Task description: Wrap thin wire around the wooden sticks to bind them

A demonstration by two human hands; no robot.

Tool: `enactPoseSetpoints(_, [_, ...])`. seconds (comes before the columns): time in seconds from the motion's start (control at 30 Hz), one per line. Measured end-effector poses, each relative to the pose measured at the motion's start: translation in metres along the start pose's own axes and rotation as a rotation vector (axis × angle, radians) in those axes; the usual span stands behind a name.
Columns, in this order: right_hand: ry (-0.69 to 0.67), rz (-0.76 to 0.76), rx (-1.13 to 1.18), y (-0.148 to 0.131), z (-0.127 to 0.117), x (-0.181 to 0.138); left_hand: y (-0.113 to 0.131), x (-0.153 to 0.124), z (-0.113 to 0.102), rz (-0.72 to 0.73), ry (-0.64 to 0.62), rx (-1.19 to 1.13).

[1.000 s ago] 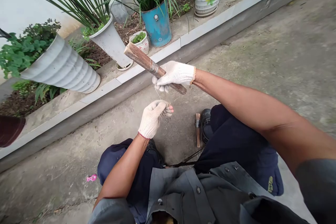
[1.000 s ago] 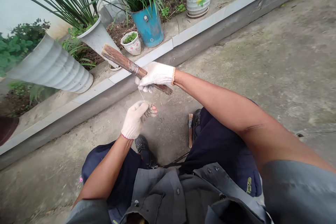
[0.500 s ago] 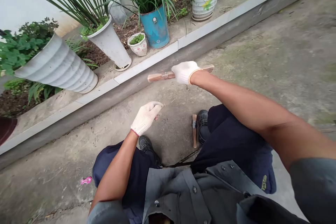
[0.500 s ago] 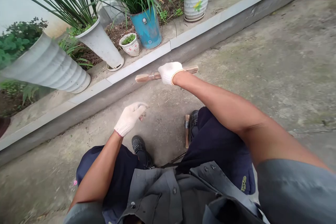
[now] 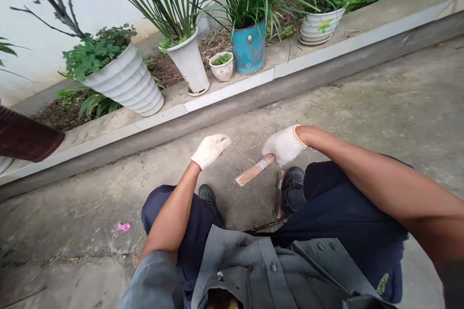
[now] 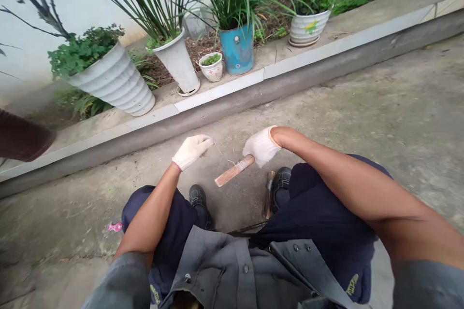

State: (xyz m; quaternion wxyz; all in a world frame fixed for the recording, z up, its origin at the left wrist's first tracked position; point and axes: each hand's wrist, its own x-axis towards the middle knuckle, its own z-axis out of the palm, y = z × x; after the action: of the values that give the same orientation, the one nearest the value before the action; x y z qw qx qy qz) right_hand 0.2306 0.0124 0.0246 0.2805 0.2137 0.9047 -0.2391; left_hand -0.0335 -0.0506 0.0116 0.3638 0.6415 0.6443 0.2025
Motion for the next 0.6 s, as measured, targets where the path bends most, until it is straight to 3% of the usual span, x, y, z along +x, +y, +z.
enactPoseSetpoints(0.07, [0.091,-0.088,0.050,-0.017,-0.006,-0.009,-0.006,-0.002,0.009,-0.012,-0.046,-0.062])
enactPoseSetpoints(0.13, [0.244,-0.053,0.130,-0.032,-0.016,-0.014,-0.006,-0.008,0.020,-0.013,-0.100,-0.123])
enactPoseSetpoints(0.27, [0.497,0.201,0.373,-0.037,-0.037,-0.014,0.001,-0.027,0.041,-0.053,-0.162,-0.294])
enactPoseSetpoints(0.37, [0.603,0.430,0.318,-0.026,-0.046,-0.005,0.005,-0.040,0.057,0.016,-0.182,-0.399])
enactPoseSetpoints(0.47, [0.609,0.639,0.080,-0.024,-0.043,0.005,0.005,-0.048,0.070,0.040,-0.231,-0.386])
enactPoseSetpoints(0.6, [0.502,0.508,0.043,-0.042,-0.026,0.011,0.005,-0.054,0.068,0.054,-0.277,-0.199])
